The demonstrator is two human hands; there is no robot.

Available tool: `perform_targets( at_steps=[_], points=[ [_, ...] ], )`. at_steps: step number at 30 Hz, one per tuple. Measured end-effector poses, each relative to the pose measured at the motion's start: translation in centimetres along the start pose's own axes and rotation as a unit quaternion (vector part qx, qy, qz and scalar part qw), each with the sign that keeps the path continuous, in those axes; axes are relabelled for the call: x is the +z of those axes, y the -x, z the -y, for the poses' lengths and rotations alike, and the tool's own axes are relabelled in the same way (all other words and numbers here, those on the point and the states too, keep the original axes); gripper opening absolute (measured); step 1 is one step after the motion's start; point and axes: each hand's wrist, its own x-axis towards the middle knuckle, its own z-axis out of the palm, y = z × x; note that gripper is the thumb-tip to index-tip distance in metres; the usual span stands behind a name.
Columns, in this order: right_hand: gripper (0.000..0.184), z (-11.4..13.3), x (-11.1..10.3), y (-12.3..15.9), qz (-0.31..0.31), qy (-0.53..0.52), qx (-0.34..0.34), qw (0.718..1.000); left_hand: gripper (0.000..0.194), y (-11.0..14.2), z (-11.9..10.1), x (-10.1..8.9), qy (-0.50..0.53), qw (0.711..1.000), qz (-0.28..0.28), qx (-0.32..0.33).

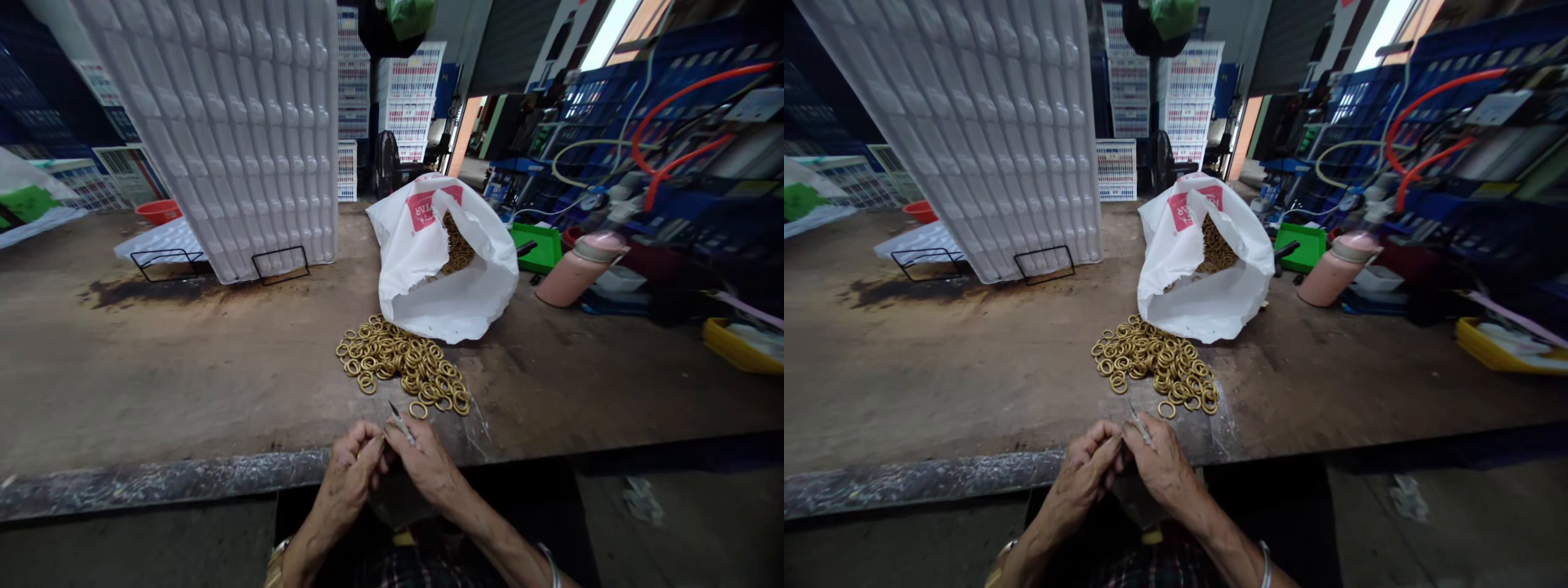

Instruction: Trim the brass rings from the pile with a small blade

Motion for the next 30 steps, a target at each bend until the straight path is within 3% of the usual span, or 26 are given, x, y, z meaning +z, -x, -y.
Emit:
perform_targets(
  at_steps=[20, 30],
  points=[
    [0.025, -0.01, -0.03, -0.13, 0.014, -0.031, 0.019, 0.999, 0.035, 0.02, -0.13, -0.05, -0.024, 0.999, 0.014, -0.026],
    [0.025, -0.19, 0.29, -0.25, -0.015, -0.001, -0.001, 1.000, 0.034, -0.02, 0.25, -0.21, -0.023, 0.999, 0.021, -0.010]
  ],
)
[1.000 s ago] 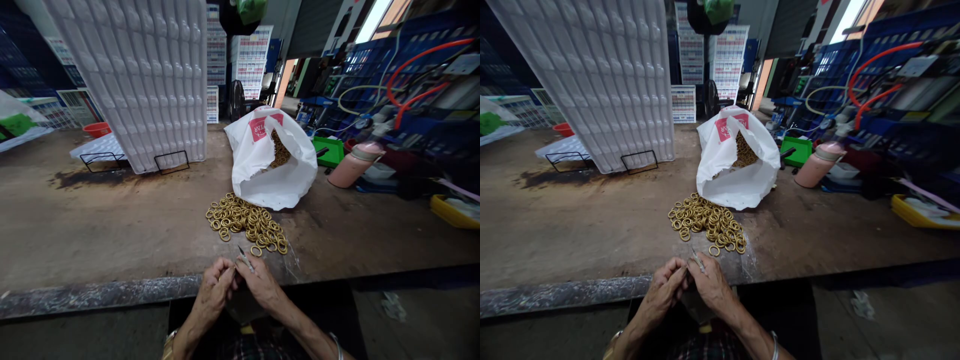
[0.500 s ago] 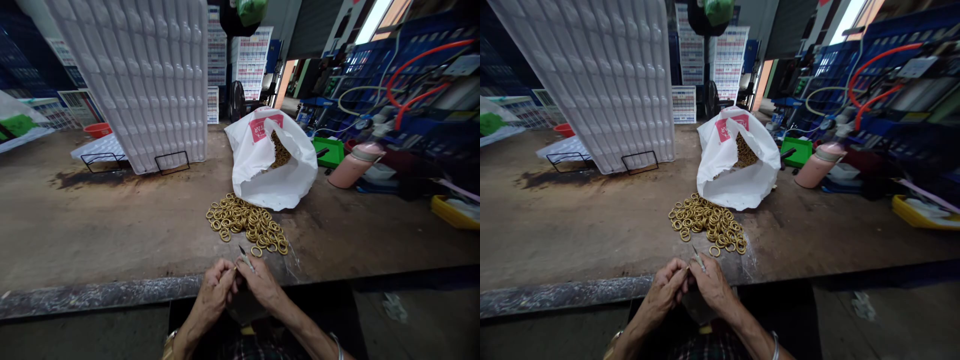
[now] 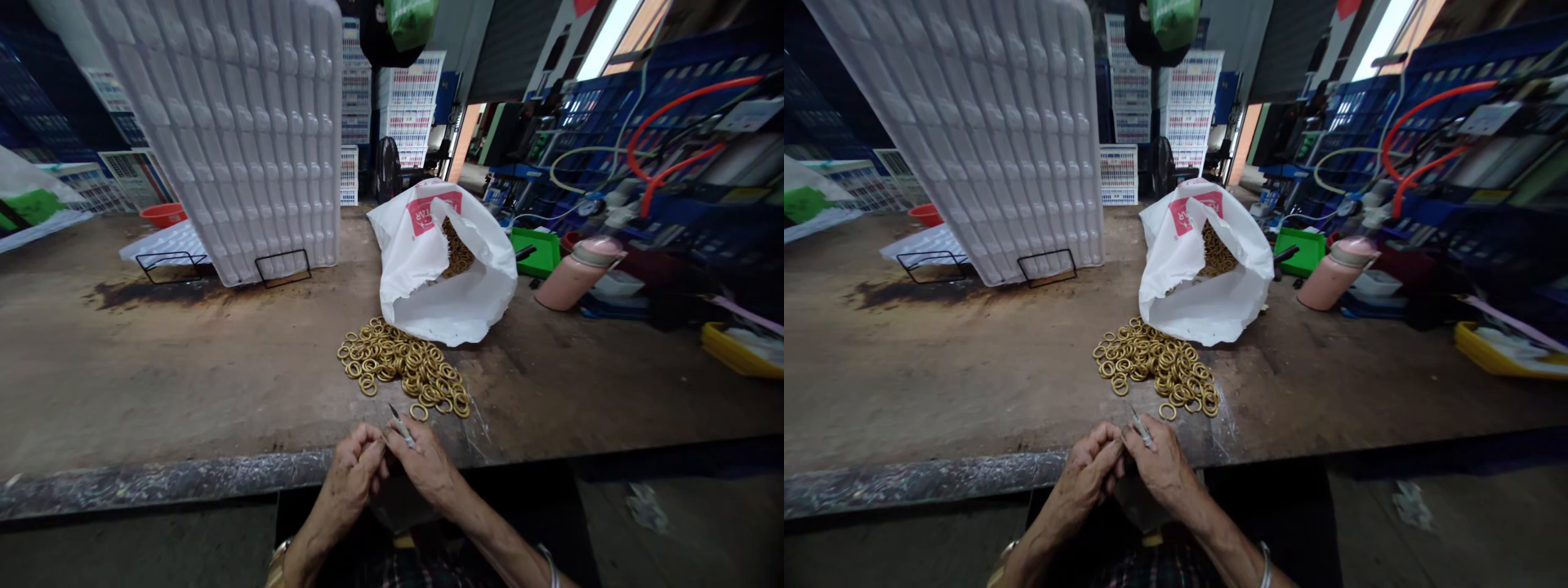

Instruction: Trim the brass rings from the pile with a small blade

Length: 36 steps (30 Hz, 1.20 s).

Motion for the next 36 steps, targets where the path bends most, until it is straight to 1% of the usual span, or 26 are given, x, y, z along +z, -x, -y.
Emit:
perform_targets(
  at_steps=[3, 8, 13, 17, 21, 27, 31, 36],
  points=[
    [0.025, 0.1, -0.1, 0.1, 0.013, -0.017, -0.003, 1.000, 0.033, 0.0, 0.1, 0.0, 0.002, 1.000, 0.000, 0.006],
    [0.025, 0.4, -0.2, 0.3, 0.035, -0.046, 0.030, 0.998, 0.035, 0.2, -0.5, 0.1, 0.000, 1.000, -0.010, -0.014],
    [0.025, 0.4, -0.1, 0.2, 0.022, -0.053, 0.034, 0.998, 0.037, 0.5, -1.1, 0.1, 0.020, 0.999, -0.005, -0.029],
    [0.028, 0.5, -0.1, 0.4, 0.007, -0.053, 0.029, 0.998, 0.035, 0.6, -1.0, -0.1, 0.040, 0.998, 0.005, -0.039],
    [0.031, 0.7, -0.2, 0.6, -0.013, -0.033, 0.022, 0.999, 0.034, 0.5, -0.6, -0.3, 0.051, 0.998, 0.020, -0.026],
    [0.029, -0.1, 0.0, 0.5, -0.012, -0.015, 0.001, 1.000, 0.036, 0.5, -0.5, -0.2, 0.062, 0.997, 0.012, -0.041],
    [0.027, -0.5, 0.1, 0.4, -0.011, -0.010, -0.022, 1.000, 0.036, 0.5, -0.5, -0.1, 0.065, 0.997, 0.021, -0.034],
    [0.024, -0.1, -0.4, 0.2, -0.002, -0.022, -0.011, 1.000, 0.035, 0.5, -0.3, 0.0, 0.075, 0.997, 0.013, -0.032]
  ],
)
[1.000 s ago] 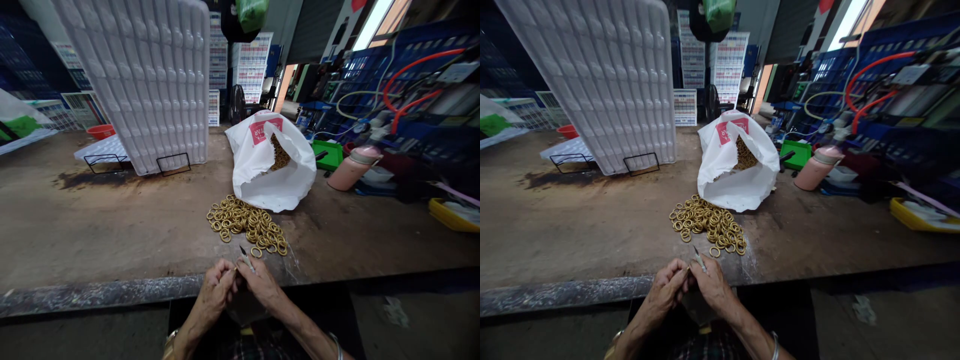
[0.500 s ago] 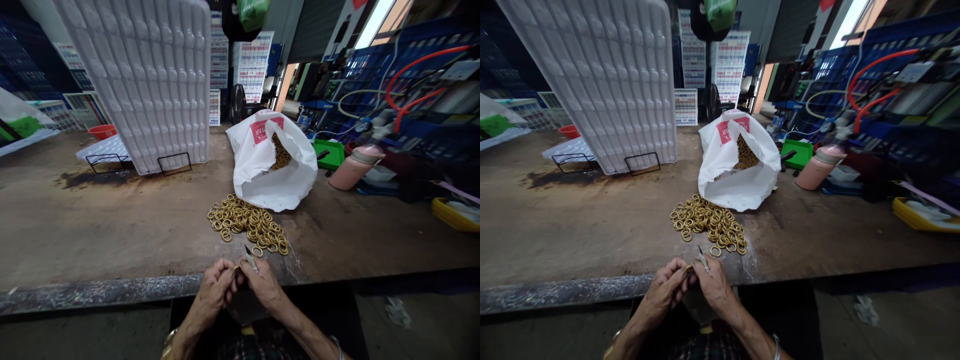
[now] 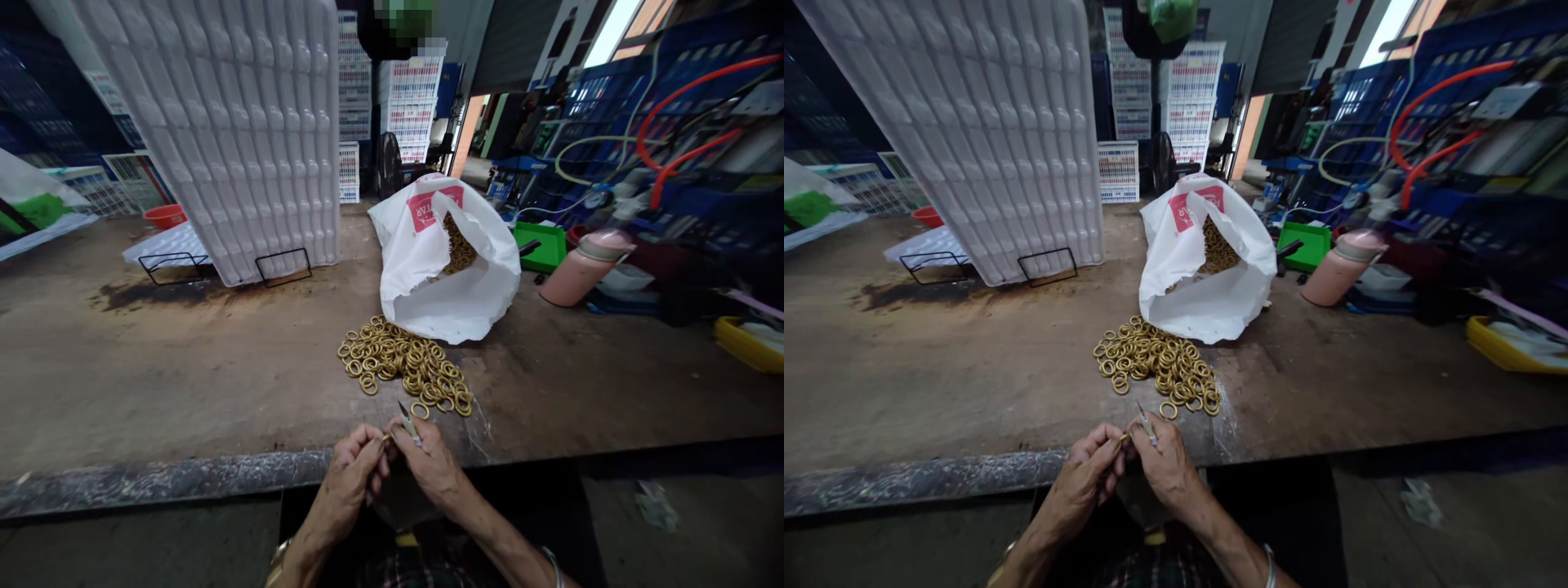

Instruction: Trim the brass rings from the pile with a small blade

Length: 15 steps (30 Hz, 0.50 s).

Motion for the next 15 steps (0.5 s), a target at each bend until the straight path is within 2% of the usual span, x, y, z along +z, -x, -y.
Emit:
perform_targets(
  at_steps=[4, 8, 15],
  points=[
    [0.017, -0.3, -0.6, 0.2, -0.014, 0.098, -0.016, 0.995, 0.033, 0.0, 0.1, -0.1, 0.008, 1.000, 0.000, 0.006],
    [0.015, -0.8, -0.7, 0.8, 0.021, 0.245, -0.073, 0.967, 0.033, -0.1, 0.1, -0.2, 0.006, 1.000, -0.014, 0.010],
    [0.019, -0.5, -0.4, 1.2, 0.047, 0.337, -0.098, 0.935, 0.034, -0.4, 0.2, -0.1, -0.005, 0.999, -0.030, 0.018]
  ],
)
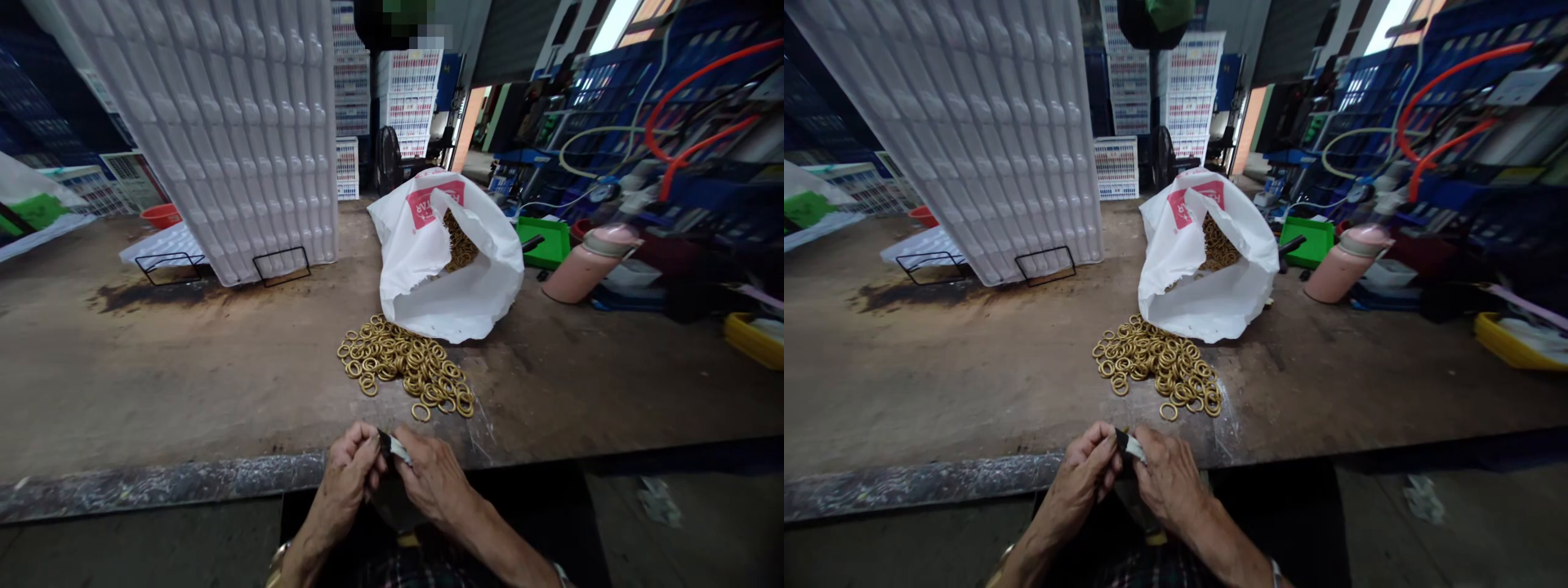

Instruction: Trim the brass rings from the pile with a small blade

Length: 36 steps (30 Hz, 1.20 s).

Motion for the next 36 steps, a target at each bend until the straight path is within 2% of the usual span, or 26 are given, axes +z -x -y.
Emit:
perform_targets(
  at_steps=[3, 7, 10, 13, 16, 18, 21, 23, 26, 28, 33, 36],
  points=[
    [0.021, -0.1, 0.2, 0.0, -0.004, 0.019, -0.001, 1.000, 0.036, 0.0, -0.2, 0.1, -0.003, 1.000, -0.015, -0.005],
    [0.021, -0.5, -0.1, -0.3, 0.023, 0.037, 0.023, 0.999, 0.037, 0.6, -0.6, 0.3, -0.029, 0.999, -0.032, 0.015],
    [0.020, -0.7, -0.5, -0.5, 0.045, 0.051, 0.043, 0.997, 0.033, 1.2, -0.8, 0.5, -0.004, 1.000, 0.007, 0.022],
    [0.018, -0.7, -0.4, -0.1, 0.033, 0.047, 0.028, 0.998, 0.028, 1.4, -0.8, 0.6, 0.091, 0.994, 0.058, 0.007],
    [0.020, -1.1, -0.3, 0.3, -0.020, 0.028, 0.010, 0.999, 0.028, 1.1, -0.8, 0.6, 0.188, 0.980, 0.072, -0.004],
    [0.022, -2.1, -0.8, 0.4, -0.090, 0.027, 0.022, 0.995, 0.028, 0.9, -0.8, 0.5, 0.216, 0.974, 0.068, -0.007],
    [0.021, -4.6, -2.3, 0.4, -0.204, 0.042, 0.078, 0.975, 0.027, 0.8, -0.9, 0.1, 0.223, 0.973, 0.060, -0.020],
    [0.021, -6.5, -3.4, 0.5, -0.238, 0.061, 0.124, 0.961, 0.026, 0.8, -1.0, 0.0, 0.228, 0.972, 0.051, -0.028],
    [0.021, -8.6, -4.2, 0.7, -0.234, 0.085, 0.167, 0.954, 0.025, 0.7, -1.0, -0.1, 0.234, 0.971, 0.031, -0.032],
    [0.020, -9.0, -4.2, 0.9, -0.220, 0.096, 0.174, 0.955, 0.024, 0.5, -0.7, 0.0, 0.239, 0.970, 0.032, -0.031],
    [0.023, -8.0, -3.5, 0.8, -0.196, 0.137, 0.172, 0.956, 0.016, 0.3, -0.3, 0.0, 0.262, 0.963, 0.046, -0.044],
    [0.026, -7.6, -3.7, 0.5, -0.179, 0.146, 0.193, 0.954, 0.022, 0.3, -0.3, -0.2, 0.269, 0.960, 0.046, -0.060]
  ],
)
